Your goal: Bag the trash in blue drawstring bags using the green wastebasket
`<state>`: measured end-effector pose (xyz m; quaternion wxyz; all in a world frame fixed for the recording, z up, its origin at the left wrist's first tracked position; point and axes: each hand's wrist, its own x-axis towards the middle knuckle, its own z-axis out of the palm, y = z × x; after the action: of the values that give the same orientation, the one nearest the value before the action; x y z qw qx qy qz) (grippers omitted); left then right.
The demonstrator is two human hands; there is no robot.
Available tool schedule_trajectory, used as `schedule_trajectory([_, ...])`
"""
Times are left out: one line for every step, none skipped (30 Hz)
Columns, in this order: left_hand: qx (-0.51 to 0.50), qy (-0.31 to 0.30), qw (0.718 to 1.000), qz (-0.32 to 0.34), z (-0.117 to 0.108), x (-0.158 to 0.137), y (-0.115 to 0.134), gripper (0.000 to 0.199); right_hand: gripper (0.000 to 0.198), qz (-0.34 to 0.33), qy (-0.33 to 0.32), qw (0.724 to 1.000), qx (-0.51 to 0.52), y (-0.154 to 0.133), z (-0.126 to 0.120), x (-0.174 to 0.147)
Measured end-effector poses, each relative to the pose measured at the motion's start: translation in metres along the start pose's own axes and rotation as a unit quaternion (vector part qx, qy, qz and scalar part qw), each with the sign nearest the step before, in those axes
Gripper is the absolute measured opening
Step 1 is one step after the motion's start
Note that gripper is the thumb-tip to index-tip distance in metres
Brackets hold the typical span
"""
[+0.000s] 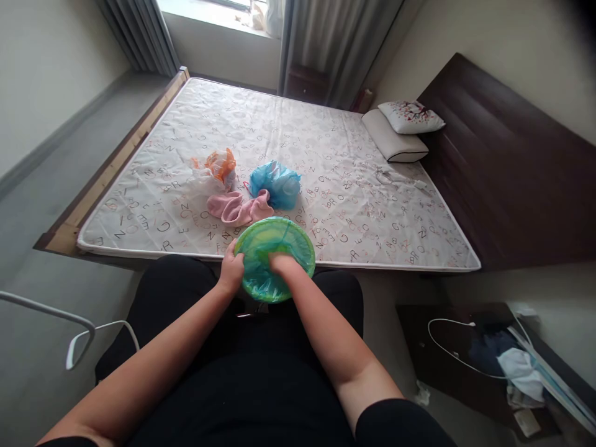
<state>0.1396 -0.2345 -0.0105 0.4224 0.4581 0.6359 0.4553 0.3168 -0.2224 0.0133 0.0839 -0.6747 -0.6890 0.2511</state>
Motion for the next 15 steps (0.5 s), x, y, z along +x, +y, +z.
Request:
schedule_trajectory([-0.006,0.001,1.0,-0.011,0.0,0.001,0.001,0.04,0.017,-0.002,-0.01,1.0,-0.008,0.004,-0.009,-0.007])
schedule_trajectory([-0.013,0.002,1.0,-0.024,0.0,0.003,0.002,0.039,0.02,-0.004,-0.002,1.0,-0.013,0.009,-0.02,-0.014])
schedule_trajectory([-0.018,0.003,0.999,-0.036,0.001,0.006,0.003,0.039,0.028,-0.007,0.025,1.0,-0.016,0.016,-0.03,-0.021])
schedule_trajectory([-0.022,0.003,0.999,-0.044,0.001,0.01,0.004,0.038,0.033,-0.006,0.084,0.996,-0.013,0.026,-0.041,-0.028])
schedule_trajectory([-0.023,0.004,0.999,-0.048,0.002,0.014,0.005,0.036,0.035,-0.001,0.144,0.99,-0.006,0.036,-0.049,-0.034])
schedule_trajectory([-0.023,0.003,0.999,-0.049,0.003,0.019,0.007,0.035,0.037,0.006,0.193,0.981,0.005,0.048,-0.055,-0.04])
schedule_trajectory([-0.023,0.002,0.999,-0.047,0.005,0.025,0.009,0.033,0.038,0.014,0.224,0.974,0.024,0.059,-0.058,-0.045])
schedule_trajectory([-0.023,0.001,0.999,-0.045,0.007,0.03,0.011,0.031,0.039,0.022,0.237,0.97,0.052,0.07,-0.058,-0.05])
schedule_trajectory([-0.024,-0.001,0.999,-0.042,0.01,0.036,0.013,0.03,0.042,0.033,0.237,0.967,0.087,0.08,-0.055,-0.055])
schedule_trajectory([-0.024,-0.003,0.999,-0.038,0.013,0.041,0.015,0.029,0.046,0.045,0.23,0.964,0.128,0.088,-0.049,-0.06])
schedule_trajectory([-0.023,-0.007,0.999,-0.033,0.016,0.046,0.017,0.029,0.05,0.058,0.22,0.959,0.171,0.095,-0.043,-0.065])
schedule_trajectory([-0.023,-0.013,0.999,-0.027,0.019,0.052,0.018,0.029,0.055,0.069,0.211,0.952,0.212,0.099,-0.037,-0.07])
schedule_trajectory([-0.021,-0.02,0.999,-0.021,0.023,0.057,0.02,0.028,0.059,0.076,0.204,0.945,0.246,0.102,-0.03,-0.074])
schedule_trajectory([-0.018,-0.029,0.999,-0.016,0.025,0.064,0.021,0.027,0.062,0.077,0.2,0.938,0.272,0.104,-0.025,-0.079])
schedule_trajectory([-0.015,-0.038,0.999,-0.01,0.027,0.071,0.023,0.026,0.064,0.073,0.2,0.932,0.292,0.105,-0.021,-0.083])
